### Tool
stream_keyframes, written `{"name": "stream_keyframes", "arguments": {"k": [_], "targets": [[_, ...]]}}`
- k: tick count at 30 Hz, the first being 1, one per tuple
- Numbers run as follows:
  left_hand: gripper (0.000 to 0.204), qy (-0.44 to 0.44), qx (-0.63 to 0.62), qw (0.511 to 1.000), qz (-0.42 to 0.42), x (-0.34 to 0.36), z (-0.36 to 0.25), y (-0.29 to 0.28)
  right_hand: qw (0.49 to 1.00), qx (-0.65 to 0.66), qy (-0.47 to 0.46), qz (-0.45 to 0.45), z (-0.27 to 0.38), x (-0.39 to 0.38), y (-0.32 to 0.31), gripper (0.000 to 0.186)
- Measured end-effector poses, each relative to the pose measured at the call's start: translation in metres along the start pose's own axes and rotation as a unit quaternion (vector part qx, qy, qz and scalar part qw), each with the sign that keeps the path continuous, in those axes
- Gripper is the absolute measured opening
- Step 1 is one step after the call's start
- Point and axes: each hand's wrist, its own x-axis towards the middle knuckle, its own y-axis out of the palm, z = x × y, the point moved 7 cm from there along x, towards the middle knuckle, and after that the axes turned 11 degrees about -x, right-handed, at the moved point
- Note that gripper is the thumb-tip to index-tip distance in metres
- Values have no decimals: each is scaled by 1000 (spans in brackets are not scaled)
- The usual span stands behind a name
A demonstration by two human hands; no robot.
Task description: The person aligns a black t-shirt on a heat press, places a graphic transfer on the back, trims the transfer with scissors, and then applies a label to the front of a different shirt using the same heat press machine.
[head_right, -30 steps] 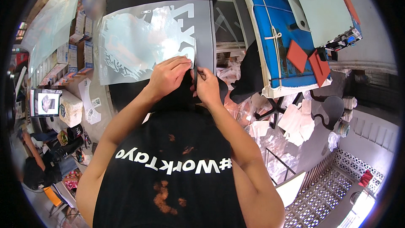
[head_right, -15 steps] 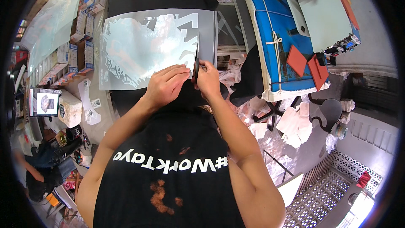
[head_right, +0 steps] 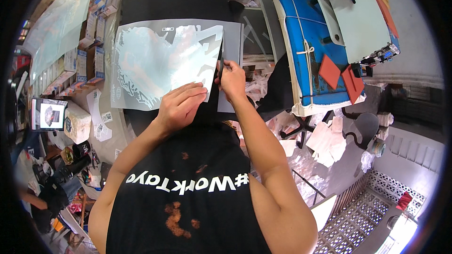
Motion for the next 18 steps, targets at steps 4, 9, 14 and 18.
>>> {"name": "stream_keyframes", "arguments": {"k": [4,9,14,18], "targets": [[28,-58,-13,996,74,-18,2,2,999,3,-34,-21,14,33,-4,37],[69,-376,237,889,106,-62,69,-4,996,-39,-51,-55,33,21,-17,33],[68,-283,314,903,79,-55,156,-41,996,-47,-58,40,0,-17,-70,32],[52,-182,211,955,106,-40,207,-78,967,5,54,249,-55,-96,-66,32]]}}
